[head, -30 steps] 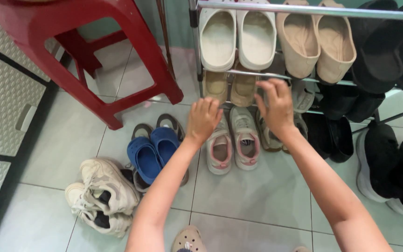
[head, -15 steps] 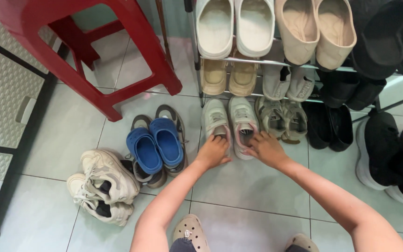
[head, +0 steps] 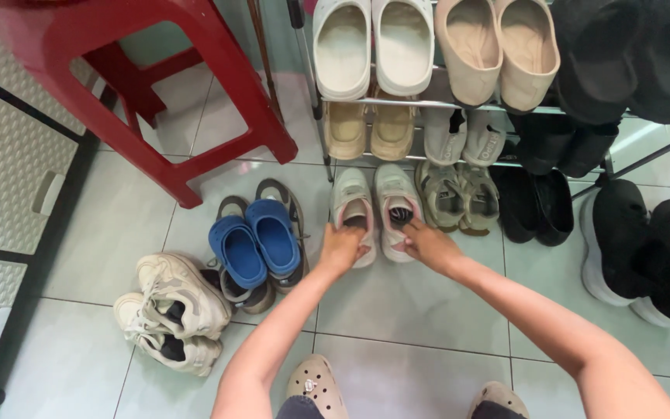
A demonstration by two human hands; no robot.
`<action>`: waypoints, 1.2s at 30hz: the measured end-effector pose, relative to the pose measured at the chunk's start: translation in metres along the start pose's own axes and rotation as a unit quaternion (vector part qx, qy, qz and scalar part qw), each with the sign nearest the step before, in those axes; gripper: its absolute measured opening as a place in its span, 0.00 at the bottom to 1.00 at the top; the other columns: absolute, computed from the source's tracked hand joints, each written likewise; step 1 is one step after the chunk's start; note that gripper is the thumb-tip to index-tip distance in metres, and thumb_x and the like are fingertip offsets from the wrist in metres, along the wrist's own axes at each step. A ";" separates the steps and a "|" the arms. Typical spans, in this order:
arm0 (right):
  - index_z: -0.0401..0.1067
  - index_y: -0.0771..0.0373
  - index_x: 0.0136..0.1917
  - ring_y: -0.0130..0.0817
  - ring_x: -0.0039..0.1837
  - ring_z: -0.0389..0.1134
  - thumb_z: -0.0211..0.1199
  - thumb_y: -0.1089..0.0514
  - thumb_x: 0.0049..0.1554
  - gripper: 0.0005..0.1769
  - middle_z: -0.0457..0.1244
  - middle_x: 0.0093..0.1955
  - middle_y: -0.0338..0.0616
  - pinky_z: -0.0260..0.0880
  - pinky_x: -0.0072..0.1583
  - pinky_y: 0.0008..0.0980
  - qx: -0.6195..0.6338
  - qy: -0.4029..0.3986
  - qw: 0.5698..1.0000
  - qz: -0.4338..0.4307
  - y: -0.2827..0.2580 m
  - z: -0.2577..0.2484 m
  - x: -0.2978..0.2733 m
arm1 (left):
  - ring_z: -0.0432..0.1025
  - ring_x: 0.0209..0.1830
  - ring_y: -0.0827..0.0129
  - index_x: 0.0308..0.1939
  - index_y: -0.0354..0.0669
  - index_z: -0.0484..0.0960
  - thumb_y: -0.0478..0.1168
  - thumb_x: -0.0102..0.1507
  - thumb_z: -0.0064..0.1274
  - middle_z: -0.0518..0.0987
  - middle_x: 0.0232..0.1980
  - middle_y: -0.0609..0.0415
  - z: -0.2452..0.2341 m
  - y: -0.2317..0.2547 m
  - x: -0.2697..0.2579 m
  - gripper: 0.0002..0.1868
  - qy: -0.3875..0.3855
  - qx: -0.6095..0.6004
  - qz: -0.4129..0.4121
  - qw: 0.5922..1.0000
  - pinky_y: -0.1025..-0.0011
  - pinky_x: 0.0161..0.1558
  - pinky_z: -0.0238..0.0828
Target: The person removes various shoes from a metal shoe rack and rearranges them on the same rack. They handle sneakers, sandals, and slippers, placing them back in different positions across the shelves.
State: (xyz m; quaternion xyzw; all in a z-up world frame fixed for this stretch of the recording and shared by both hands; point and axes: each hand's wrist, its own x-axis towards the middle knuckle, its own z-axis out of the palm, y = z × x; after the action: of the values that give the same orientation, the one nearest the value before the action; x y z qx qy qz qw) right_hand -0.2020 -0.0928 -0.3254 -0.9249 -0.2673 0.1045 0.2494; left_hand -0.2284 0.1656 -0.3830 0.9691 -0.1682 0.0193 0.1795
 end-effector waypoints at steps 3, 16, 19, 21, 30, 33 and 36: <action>0.68 0.61 0.51 0.54 0.55 0.69 0.68 0.54 0.52 0.16 0.64 0.54 0.48 0.71 0.52 0.49 0.032 0.015 0.999 -0.021 -0.010 -0.028 0.001 | 0.75 0.48 0.53 0.42 0.45 0.79 0.53 0.59 0.65 0.82 0.42 0.50 -0.056 -0.005 0.015 0.19 -0.097 -0.031 0.018 0.995 0.52 0.50 0.61; 0.70 0.60 0.55 0.54 0.54 0.70 0.73 0.40 0.47 0.30 0.65 0.54 0.51 0.71 0.55 0.49 -0.062 -0.045 0.997 -0.007 -0.073 -0.142 -0.020 | 0.74 0.38 0.63 0.41 0.45 0.75 0.47 0.58 0.66 0.76 0.36 0.54 -0.399 0.127 -0.016 0.17 0.004 -0.103 0.239 0.966 0.54 0.65 0.55; 0.70 0.62 0.53 0.56 0.54 0.69 0.74 0.43 0.45 0.29 0.64 0.60 0.52 0.71 0.54 0.49 -0.041 -0.028 0.998 -0.041 -0.090 -0.159 -0.030 | 0.73 0.43 0.65 0.46 0.44 0.74 0.42 0.59 0.64 0.74 0.40 0.54 -0.428 0.141 -0.011 0.17 0.073 -0.099 0.275 0.954 0.53 0.70 0.55; 0.70 0.62 0.52 0.56 0.54 0.69 0.75 0.44 0.45 0.29 0.64 0.62 0.52 0.71 0.53 0.48 -0.032 -0.020 0.998 -0.052 -0.102 -0.173 -0.036 | 0.72 0.51 0.60 0.48 0.42 0.74 0.38 0.57 0.62 0.73 0.41 0.54 -0.434 0.143 0.001 0.18 0.121 -0.078 0.284 0.948 0.52 0.71 0.55; 0.69 0.58 0.63 0.47 0.47 0.72 0.75 0.48 0.43 0.36 0.64 0.49 0.46 0.73 0.49 0.41 -0.028 0.022 0.999 -0.026 -0.170 -0.262 -0.079 | 0.69 0.55 0.51 0.52 0.42 0.76 0.40 0.57 0.67 0.75 0.49 0.49 -0.411 0.118 0.121 0.22 0.307 -0.002 0.228 0.924 0.55 0.61 0.63; 0.71 0.53 0.65 0.36 0.42 0.75 0.78 0.48 0.42 0.38 0.65 0.48 0.40 0.74 0.46 0.36 0.003 0.050 0.998 0.044 -0.180 -0.291 -0.103 | 0.67 0.58 0.51 0.51 0.43 0.75 0.37 0.58 0.66 0.74 0.52 0.49 -0.402 0.106 0.149 0.21 0.333 0.026 0.204 0.920 0.54 0.61 0.63; 0.75 0.57 0.56 0.34 0.45 0.71 0.80 0.47 0.42 0.31 0.67 0.50 0.38 0.74 0.46 0.34 -0.038 0.096 0.995 0.013 -0.173 -0.312 -0.119 | 0.66 0.61 0.51 0.52 0.42 0.74 0.35 0.57 0.65 0.74 0.54 0.47 -0.403 0.094 0.176 0.22 0.362 0.031 0.193 0.912 0.55 0.63 0.63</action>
State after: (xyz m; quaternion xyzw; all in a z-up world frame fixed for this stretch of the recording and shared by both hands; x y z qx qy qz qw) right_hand -0.2753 -0.1579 0.0377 -0.9428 -0.2338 0.0078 0.2374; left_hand -0.0844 0.1694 0.0427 0.8497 -0.2744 0.4077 0.1908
